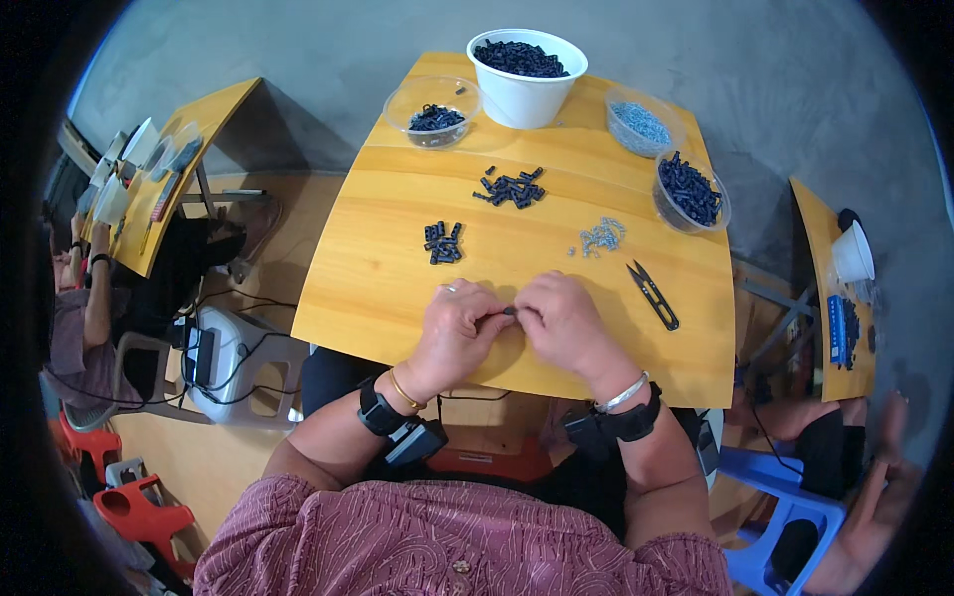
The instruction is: The recorder is assembling small black plastic components by inserting small grey pins into them.
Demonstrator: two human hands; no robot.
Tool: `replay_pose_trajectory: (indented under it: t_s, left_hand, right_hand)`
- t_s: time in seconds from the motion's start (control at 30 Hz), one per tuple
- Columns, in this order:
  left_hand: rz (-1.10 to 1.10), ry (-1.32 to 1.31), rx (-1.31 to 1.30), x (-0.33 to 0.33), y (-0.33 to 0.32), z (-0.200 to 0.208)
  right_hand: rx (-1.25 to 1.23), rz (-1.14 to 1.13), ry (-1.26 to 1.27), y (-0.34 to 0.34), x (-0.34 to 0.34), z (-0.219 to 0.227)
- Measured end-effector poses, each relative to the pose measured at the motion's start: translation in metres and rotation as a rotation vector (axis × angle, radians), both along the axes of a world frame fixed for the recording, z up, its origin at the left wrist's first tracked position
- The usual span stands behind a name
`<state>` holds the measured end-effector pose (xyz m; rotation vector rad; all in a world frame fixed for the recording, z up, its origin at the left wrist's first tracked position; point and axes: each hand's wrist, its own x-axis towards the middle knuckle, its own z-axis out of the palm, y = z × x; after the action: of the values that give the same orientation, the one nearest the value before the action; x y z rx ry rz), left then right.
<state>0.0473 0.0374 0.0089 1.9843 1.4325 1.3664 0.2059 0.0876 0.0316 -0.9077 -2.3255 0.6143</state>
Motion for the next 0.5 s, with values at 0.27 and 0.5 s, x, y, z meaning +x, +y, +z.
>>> replay_pose_trajectory:
  t_s: [0.27, 0.5]
  left_hand:
    - [-0.106, 0.062, 0.040, 0.004, -0.005, 0.001]
    - [-0.040, 0.094, 0.066, 0.001, -0.004, -0.010]
  right_hand:
    - [-0.152, -0.331, 0.336, 0.007, -0.038, -0.016]
    - [0.204, -0.291, 0.107, 0.008, -0.043, -0.029]
